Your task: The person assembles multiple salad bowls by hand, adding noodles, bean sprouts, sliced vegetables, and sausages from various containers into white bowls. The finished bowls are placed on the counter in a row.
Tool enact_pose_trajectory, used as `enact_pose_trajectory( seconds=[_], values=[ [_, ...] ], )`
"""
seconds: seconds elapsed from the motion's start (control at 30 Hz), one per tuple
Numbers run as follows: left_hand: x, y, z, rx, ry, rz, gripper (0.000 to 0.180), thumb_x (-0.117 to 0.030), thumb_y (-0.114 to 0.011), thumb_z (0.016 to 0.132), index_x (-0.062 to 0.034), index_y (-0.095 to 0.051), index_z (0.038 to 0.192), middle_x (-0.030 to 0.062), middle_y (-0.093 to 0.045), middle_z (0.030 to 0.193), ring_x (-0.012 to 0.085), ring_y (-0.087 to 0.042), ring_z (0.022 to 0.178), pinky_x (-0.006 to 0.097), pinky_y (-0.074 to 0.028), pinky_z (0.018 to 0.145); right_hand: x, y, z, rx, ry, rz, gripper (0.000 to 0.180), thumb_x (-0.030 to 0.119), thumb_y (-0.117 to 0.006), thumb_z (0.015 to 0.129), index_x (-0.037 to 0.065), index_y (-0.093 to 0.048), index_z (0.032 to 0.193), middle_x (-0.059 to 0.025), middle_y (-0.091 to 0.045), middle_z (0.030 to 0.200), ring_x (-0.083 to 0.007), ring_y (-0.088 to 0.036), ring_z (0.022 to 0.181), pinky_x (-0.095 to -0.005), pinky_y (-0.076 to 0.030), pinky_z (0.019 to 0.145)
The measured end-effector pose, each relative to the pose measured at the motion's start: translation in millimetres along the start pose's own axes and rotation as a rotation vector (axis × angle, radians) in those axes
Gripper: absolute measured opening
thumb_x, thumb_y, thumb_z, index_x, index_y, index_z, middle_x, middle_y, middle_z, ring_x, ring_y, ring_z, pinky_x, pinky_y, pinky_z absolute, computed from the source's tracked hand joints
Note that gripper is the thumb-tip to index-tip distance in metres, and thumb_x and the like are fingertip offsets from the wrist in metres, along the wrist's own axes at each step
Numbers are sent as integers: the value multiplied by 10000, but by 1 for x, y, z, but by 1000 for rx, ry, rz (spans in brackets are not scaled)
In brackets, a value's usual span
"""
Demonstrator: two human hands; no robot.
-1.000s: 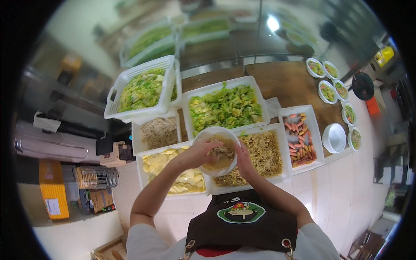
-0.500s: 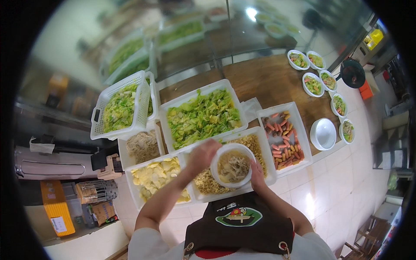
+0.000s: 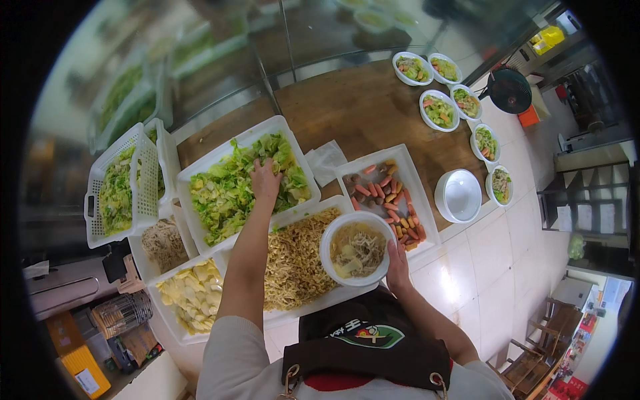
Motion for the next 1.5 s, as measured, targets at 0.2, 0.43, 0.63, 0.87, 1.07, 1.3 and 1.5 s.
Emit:
enact_pose_trajectory(
  seconds=[0.2, 0.43, 0.63, 0.87, 1.07, 1.3, 1.5],
  values=[
    [37, 11, -5, 54, -93, -256, 390, -46, -640, 792, -6, -515, 1159, 127, -456, 1187, 300, -519, 1007, 405, -502, 765, -4, 5, 27, -14, 8, -38, 466, 309, -410, 967, -1, -376, 1314, -69, -491, 1215, -141, -446, 1111, -266, -344, 960],
    [68, 125, -48, 23, -128, -835, 313, -17, -601, 801, 4, -507, 1099, 82, -517, 910, 163, -529, 676, 304, -464, 604, -9, -44, 40, 195, 51, -57, 442, 305, -415, 965, -9, -418, 1277, -71, -495, 1206, -130, -451, 1091, -266, -362, 931],
    [23, 218, -131, 277, -187, -968, 285, -25, -596, 808, -47, -482, 1069, 17, -507, 829, 100, -524, 662, 241, -469, 572, 5, -115, 29, 309, 5, 35, 439, 307, -408, 968, 5, -414, 1287, -70, -489, 1209, -131, -455, 1097, -285, -363, 942],
    [-39, 166, -185, 390, -790, -298, 388, -97, -656, 752, -79, -527, 1118, 158, -426, 1216, 290, -522, 1033, 348, -481, 840, 5, -159, 5, 426, 49, 44, 405, 299, -400, 972, 4, -458, 1243, -38, -519, 1117, -105, -450, 1019, -258, -342, 912],
    [-28, 159, -211, 365, -525, -442, 469, -69, -622, 760, -118, -514, 1213, 195, -405, 1311, 377, -434, 1173, 396, -413, 944, 3, -144, -6, 361, 112, -7, 407, 276, -395, 974, -7, -440, 1263, -52, -507, 1161, -117, -445, 1054, -251, -328, 939],
    [-36, 127, -263, -93, -784, -251, 260, -27, -578, 766, -49, -605, 1024, 162, -523, 1178, 370, -503, 1052, 407, -450, 879, -10, -128, -14, 229, 107, 5, 419, 267, -387, 976, -19, -425, 1281, -78, -484, 1216, -135, -423, 1109, -259, -304, 972],
    [-4, 154, -233, -16, -292, -699, 234, 38, -532, 773, -38, -622, 974, 145, -606, 942, 313, -570, 913, 381, -445, 834, 0, -117, -27, 331, 200, -122, 398, 243, -379, 977, -21, -440, 1267, -74, -519, 1169, -139, -445, 1091, -264, -329, 953]
  ],
)
Point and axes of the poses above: each hand's wrist, its own z-axis towards the middle knuckle, its own y-axis out of the back of the hand, x = y × z, the point moved 5 cm from there along z, towards the middle knuckle
